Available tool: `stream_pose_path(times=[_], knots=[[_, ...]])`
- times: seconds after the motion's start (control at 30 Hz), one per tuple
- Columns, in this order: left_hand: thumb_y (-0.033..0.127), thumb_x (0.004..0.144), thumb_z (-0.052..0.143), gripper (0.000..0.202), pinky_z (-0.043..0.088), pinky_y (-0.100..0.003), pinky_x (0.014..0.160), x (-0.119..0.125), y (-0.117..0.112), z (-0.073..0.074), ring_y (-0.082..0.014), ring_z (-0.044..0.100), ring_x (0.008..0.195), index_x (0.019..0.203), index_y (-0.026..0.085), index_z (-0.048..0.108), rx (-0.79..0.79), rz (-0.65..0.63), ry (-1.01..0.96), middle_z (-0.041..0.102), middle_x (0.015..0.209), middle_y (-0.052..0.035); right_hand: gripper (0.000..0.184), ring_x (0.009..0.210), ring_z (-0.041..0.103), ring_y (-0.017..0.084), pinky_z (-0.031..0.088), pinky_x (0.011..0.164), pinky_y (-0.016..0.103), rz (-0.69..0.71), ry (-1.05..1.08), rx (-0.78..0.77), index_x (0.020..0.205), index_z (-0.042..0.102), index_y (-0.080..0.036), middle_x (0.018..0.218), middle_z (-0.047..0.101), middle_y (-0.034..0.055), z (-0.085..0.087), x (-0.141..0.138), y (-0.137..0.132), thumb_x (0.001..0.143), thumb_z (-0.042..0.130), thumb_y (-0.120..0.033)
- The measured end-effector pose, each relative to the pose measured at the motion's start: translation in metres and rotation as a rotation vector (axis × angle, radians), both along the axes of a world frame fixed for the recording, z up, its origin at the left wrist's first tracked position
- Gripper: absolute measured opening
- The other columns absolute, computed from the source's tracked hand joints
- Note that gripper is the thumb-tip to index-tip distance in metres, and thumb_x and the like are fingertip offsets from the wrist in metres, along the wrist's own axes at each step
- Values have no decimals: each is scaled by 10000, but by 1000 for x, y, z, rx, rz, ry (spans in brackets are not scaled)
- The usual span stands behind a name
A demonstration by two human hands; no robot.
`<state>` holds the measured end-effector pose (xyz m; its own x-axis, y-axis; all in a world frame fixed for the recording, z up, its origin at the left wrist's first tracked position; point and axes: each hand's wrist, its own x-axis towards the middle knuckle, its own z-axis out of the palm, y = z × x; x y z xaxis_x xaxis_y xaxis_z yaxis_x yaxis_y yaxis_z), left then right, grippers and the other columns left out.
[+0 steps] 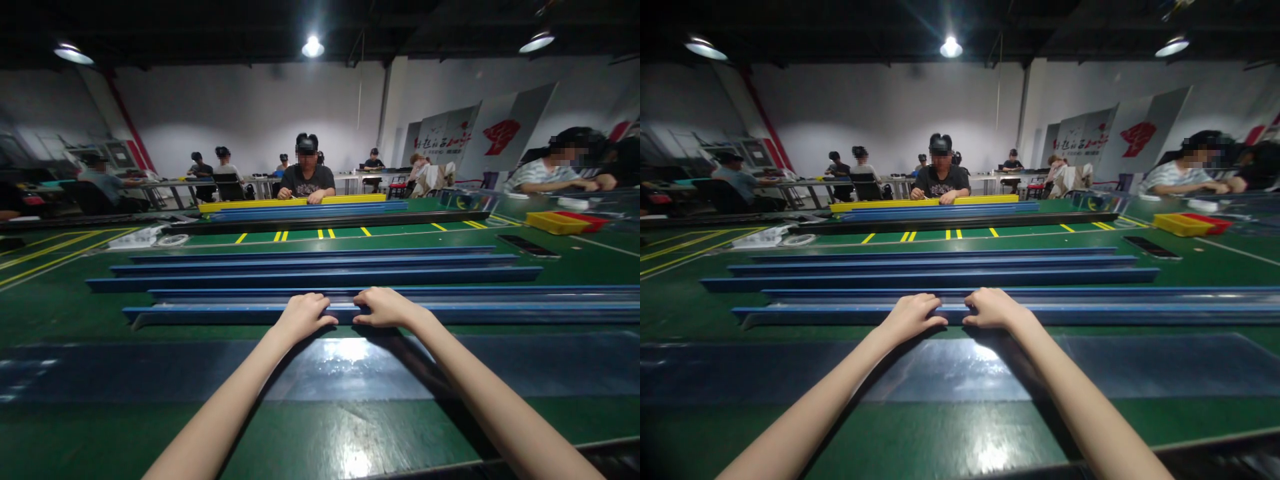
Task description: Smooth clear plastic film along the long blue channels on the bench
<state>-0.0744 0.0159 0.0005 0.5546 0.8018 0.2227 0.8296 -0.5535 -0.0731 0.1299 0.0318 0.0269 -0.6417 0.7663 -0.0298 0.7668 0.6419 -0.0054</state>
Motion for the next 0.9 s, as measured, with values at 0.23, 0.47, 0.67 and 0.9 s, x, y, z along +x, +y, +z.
stream_pose_path(times=[0.23, 0.47, 0.67, 0.9], knots=[[493, 784, 474, 311, 405, -236, 657, -23, -5, -2, -171, 552, 862, 846, 199, 556, 11, 48, -35, 599, 888, -18, 354, 869, 586, 209, 390, 689, 249, -4, 76, -73, 980, 627, -240, 941, 660, 53, 0, -2, 6, 707, 521, -440], [487, 796, 458, 298, 398, -228, 679, -32, -9, -1, -160, 544, 886, 830, 206, 552, 13, 71, -65, 601, 923, -7, 363, 825, 585, 205, 375, 666, 248, 7, 85, -4, 907, 648, -213, 904, 653, 66, -5, 4, 1, 765, 443, -476], [480, 812, 434, 303, 402, -228, 682, -39, -12, -3, -154, 548, 864, 830, 203, 552, 34, 98, -66, 606, 914, -13, 370, 746, 569, 175, 339, 609, 235, 25, 63, 93, 799, 627, -188, 852, 625, 71, -9, 3, -7, 817, 362, -445], [458, 833, 408, 303, 401, -246, 710, -34, -14, -5, -167, 545, 870, 860, 192, 550, 57, 115, -51, 598, 923, -29, 395, 758, 565, 175, 329, 613, 235, -21, 52, 99, 909, 611, -190, 858, 612, 65, -11, 4, -7, 817, 355, -476]])
